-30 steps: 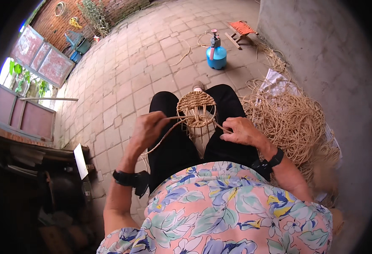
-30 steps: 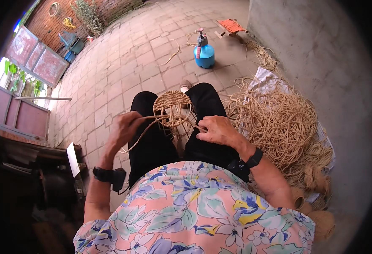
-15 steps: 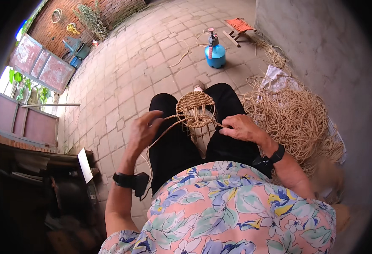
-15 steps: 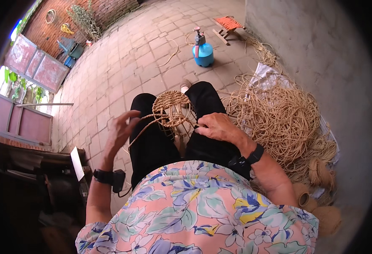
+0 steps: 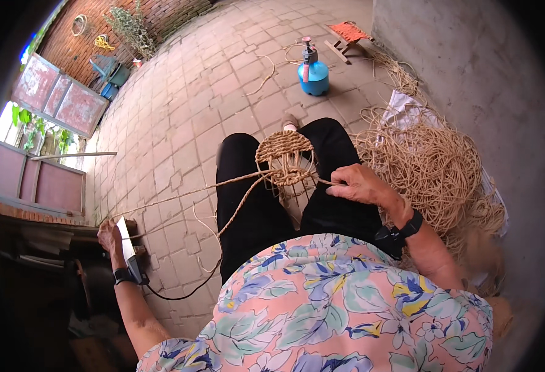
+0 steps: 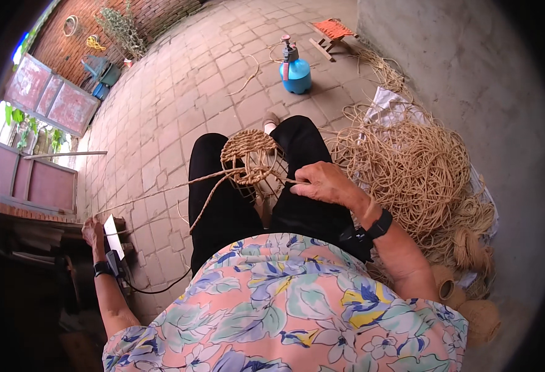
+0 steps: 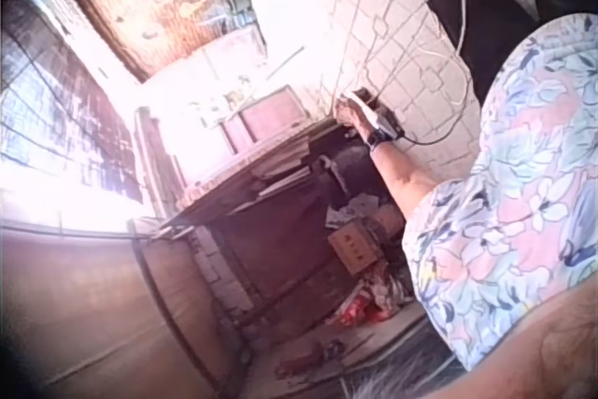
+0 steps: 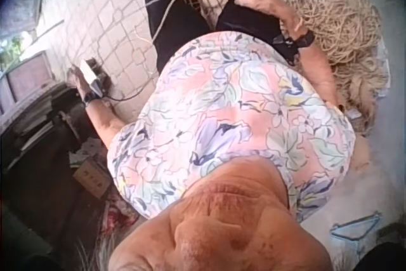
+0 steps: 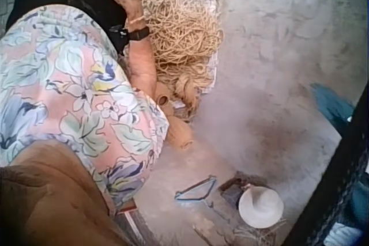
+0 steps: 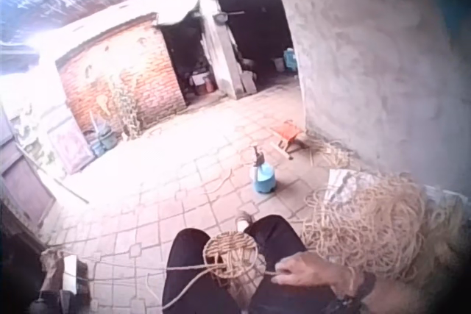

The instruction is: Hand-weaving a basket from straw or similar natural fibers.

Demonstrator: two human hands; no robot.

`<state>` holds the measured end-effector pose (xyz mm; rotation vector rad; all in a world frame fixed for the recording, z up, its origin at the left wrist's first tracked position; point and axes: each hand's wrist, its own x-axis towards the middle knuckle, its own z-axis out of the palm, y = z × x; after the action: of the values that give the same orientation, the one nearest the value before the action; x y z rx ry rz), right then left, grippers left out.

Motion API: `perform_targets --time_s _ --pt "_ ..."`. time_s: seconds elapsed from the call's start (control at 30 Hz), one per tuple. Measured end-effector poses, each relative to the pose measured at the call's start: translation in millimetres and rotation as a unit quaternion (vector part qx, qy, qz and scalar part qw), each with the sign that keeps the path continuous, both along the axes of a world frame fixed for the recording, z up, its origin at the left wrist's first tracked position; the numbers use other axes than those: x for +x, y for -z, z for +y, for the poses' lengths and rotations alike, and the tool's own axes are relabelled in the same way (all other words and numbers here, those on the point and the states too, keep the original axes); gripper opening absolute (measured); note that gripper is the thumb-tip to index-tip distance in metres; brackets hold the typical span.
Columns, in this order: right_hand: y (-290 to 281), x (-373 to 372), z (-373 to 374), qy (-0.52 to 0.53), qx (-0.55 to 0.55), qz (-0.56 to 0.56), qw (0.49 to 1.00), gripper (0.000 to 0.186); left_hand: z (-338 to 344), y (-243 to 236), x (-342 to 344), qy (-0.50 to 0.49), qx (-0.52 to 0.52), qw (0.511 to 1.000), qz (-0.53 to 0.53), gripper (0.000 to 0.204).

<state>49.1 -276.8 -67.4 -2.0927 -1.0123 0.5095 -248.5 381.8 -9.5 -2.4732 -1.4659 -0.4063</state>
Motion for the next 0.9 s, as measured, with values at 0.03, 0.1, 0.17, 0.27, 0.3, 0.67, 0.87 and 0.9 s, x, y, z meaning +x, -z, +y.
perform_targets --time_s 0.03,0.1,0.17,0.27,0.3,0.67,0.87,0.9 --pt "2 0 -3 0.006 -0.005 -0.001 1.000 0.033 -6 -1 4 -0.047 -0.030 0.998 0.022 0.035" --pt "6 1 -5 0.007 -0.005 -0.021 1.000 0.035 -54 1 48 -0.004 -0.083 0.993 0.088 0.040" --pt "1 1 4 -0.009 -0.006 -0.021 1.000 0.036 -100 20 77 0.196 -0.195 0.960 -0.050 0.043" --pt "1 1 8 -0.013 -0.016 -0.016 1.000 0.037 -248 20 159 0.383 -0.369 0.833 -0.151 0.027" --pt "2 2 5 -0.007 -0.018 -0.011 1.000 0.038 -302 -4 177 0.410 -0.413 0.808 -0.098 0.023" --pt "-1 -1 5 0.008 -0.006 0.008 1.000 0.035 -260 13 165 0.481 -0.262 0.831 -0.098 0.018" --pt "0 4 -1 -0.022 0.067 0.041 0.997 0.031 -5 58 8 0.232 0.054 0.966 -0.096 0.029" --pt "5 7 -8 -0.003 0.048 0.051 0.998 0.029 13 54 -3 0.120 0.026 0.988 -0.092 0.032"
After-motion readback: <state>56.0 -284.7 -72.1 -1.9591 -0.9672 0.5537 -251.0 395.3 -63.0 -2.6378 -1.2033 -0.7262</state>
